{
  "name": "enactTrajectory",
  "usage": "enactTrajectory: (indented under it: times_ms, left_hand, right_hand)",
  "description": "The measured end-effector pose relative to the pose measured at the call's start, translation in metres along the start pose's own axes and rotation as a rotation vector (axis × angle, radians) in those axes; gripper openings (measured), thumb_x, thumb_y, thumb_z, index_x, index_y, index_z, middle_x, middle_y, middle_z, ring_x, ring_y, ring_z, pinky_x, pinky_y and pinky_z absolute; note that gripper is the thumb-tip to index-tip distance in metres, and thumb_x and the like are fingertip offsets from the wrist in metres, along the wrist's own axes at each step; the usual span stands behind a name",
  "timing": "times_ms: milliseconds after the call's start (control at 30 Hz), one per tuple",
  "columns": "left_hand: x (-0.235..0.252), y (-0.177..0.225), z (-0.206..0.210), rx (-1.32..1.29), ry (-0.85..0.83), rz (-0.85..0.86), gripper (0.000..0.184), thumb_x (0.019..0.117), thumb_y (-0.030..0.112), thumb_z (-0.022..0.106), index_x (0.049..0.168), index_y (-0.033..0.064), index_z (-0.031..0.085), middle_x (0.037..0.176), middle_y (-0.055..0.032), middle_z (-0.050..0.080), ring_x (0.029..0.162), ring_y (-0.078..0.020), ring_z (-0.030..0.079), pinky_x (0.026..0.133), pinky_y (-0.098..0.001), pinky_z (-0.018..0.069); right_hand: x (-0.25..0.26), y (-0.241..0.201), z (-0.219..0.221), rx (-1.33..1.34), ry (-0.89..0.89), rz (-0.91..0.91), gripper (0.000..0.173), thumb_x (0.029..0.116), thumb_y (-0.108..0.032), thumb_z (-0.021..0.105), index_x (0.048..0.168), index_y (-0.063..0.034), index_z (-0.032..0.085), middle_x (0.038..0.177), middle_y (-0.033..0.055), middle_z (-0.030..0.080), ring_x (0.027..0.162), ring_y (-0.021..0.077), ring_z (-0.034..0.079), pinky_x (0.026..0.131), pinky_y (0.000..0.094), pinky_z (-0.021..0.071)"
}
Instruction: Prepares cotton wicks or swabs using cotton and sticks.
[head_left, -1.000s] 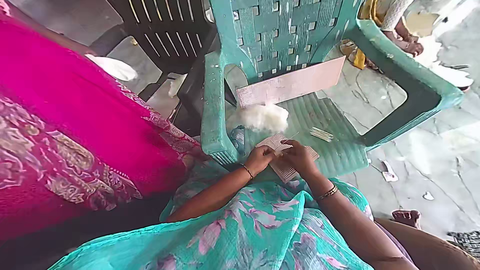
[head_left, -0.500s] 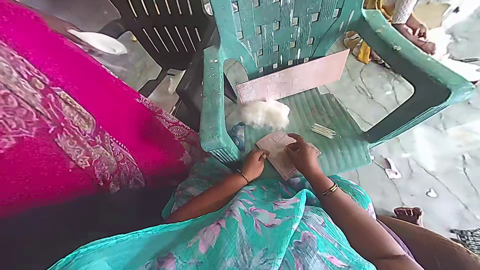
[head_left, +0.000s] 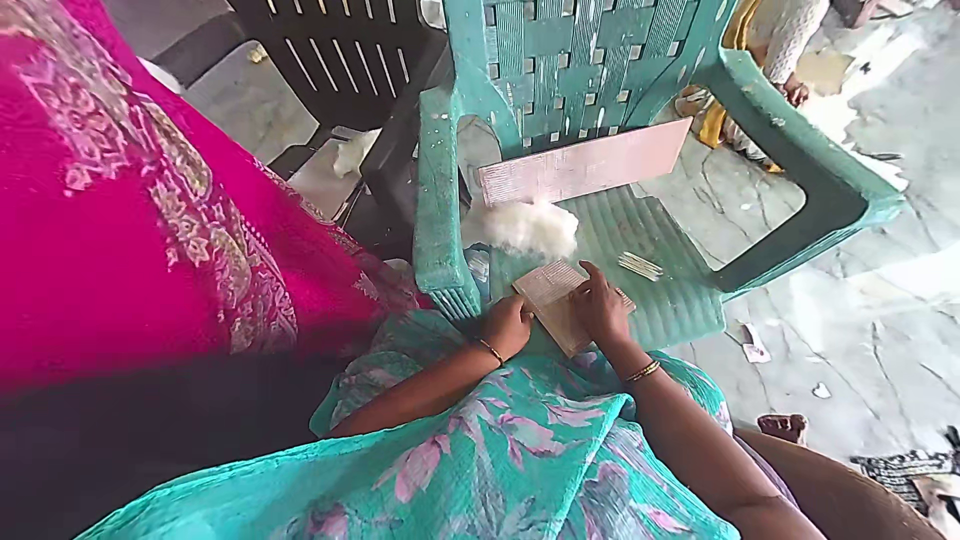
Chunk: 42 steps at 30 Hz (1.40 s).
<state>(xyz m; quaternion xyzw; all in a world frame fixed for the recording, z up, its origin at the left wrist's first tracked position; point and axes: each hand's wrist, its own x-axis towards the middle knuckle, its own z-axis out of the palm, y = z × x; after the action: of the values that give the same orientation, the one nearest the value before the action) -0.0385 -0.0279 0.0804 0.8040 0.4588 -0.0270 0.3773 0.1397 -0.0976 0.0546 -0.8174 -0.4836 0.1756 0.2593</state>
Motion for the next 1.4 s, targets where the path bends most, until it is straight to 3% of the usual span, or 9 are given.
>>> enactTrajectory:
  times_ms: [200,367,500,567,733,867,967,1133,1400]
  left_hand:
    - [0.001,0.004,-0.001,0.051,-0.02,-0.017,0.032,0.1083,0.018,0.048,0.128,-0.0043,0.061,0.129,-0.0224,0.064,0.126,-0.0331,0.061,0.11,-0.0479,0.046]
    - [0.005,0.003,0.002,0.106,-0.003,0.004,0.034,0.1075,0.016,0.048,0.132,-0.0054,0.059,0.136,-0.0236,0.06,0.131,-0.0353,0.057,0.111,-0.0498,0.0454]
    - [0.003,0.007,-0.002,0.136,-0.046,0.007,0.035,0.1075,0.013,0.047,0.136,-0.0062,0.055,0.14,-0.0242,0.057,0.134,-0.0353,0.055,0.113,-0.0481,0.0443]
    - [-0.002,0.006,-0.002,0.155,-0.086,0.031,0.036,0.108,0.014,0.047,0.137,-0.0056,0.055,0.14,-0.0237,0.058,0.134,-0.0345,0.055,0.113,-0.0477,0.0438]
    - [-0.016,0.0,-0.003,0.13,-0.274,0.13,0.034,0.1099,0.017,0.046,0.131,-0.0071,0.058,0.129,-0.0258,0.062,0.127,-0.0368,0.059,0.11,-0.0509,0.0441]
    - [-0.021,-0.006,0.003,0.062,-0.344,0.166,0.034,0.1096,0.018,0.046,0.126,-0.0078,0.06,0.123,-0.0266,0.064,0.12,-0.0375,0.061,0.106,-0.0517,0.045]
    - [-0.021,-0.01,0.005,-0.029,-0.272,0.147,0.033,0.1098,0.017,0.045,0.125,-0.0089,0.06,0.12,-0.0268,0.064,0.117,-0.037,0.062,0.104,-0.0506,0.0463]
    - [-0.015,-0.013,0.002,-0.073,-0.114,0.062,0.033,0.1104,0.017,0.044,0.123,-0.0087,0.061,0.121,-0.0262,0.065,0.118,-0.0362,0.063,0.105,-0.0497,0.0473]
    - [-0.013,-0.013,-0.001,-0.002,-0.1,0.036,0.033,0.11,0.017,0.045,0.126,-0.0071,0.061,0.127,-0.025,0.064,0.124,-0.0348,0.061,0.109,-0.0487,0.0459]
  right_hand:
    - [0.011,0.0,-0.008,0.022,0.056,0.022,0.05,0.099,-0.013,0.066,0.147,-0.0081,0.052,0.121,0.0223,0.066,0.105,0.0416,0.066,0.087,0.0616,0.0522]
    - [0.021,0.001,0.005,-0.134,-0.058,-0.317,0.033,0.1005,-0.005,0.055,0.132,-0.0054,0.066,0.14,0.0202,0.06,0.13,0.0406,0.057,0.107,0.059,0.0447]
    - [0.015,-0.004,0.009,-0.411,-0.412,-0.401,0.062,0.1094,-0.039,0.04,0.163,-0.0097,0.029,0.171,0.0085,0.022,0.159,0.0257,0.015,0.126,0.0591,0.0049]
    - [0.003,-0.003,0.001,-0.47,-0.504,-0.396,0.07,0.1085,-0.047,0.037,0.165,-0.0087,0.02,0.173,0.0072,0.015,0.16,0.0233,0.008,0.126,0.0592,-0.001]
    - [-0.043,0.019,-0.029,-0.5,-0.598,-0.412,0.073,0.1061,-0.045,0.044,0.165,-0.0099,0.019,0.173,0.0088,0.016,0.16,0.0247,0.011,0.125,0.0619,0.0014]
    - [-0.073,0.044,-0.042,-0.46,-0.476,-0.546,0.068,0.1011,-0.042,0.056,0.156,-0.0039,0.042,0.164,0.0132,0.038,0.153,0.032,0.033,0.12,0.0693,0.0155]
    - [-0.071,0.046,-0.056,-0.375,-0.427,-0.511,0.063,0.103,-0.042,0.053,0.153,-0.0036,0.047,0.159,0.0144,0.045,0.151,0.0342,0.036,0.121,0.0689,0.0144]
    - [-0.029,0.027,-0.039,-0.39,-0.342,-0.407,0.063,0.1066,-0.039,0.048,0.159,-0.0055,0.037,0.167,0.0132,0.033,0.157,0.0291,0.025,0.126,0.0582,0.0117]
    - [0.005,-0.003,0.004,-0.489,-0.468,-0.471,0.068,0.1077,-0.043,0.042,0.163,-0.0075,0.026,0.172,0.0088,0.02,0.16,0.0236,0.014,0.126,0.0595,0.0033]
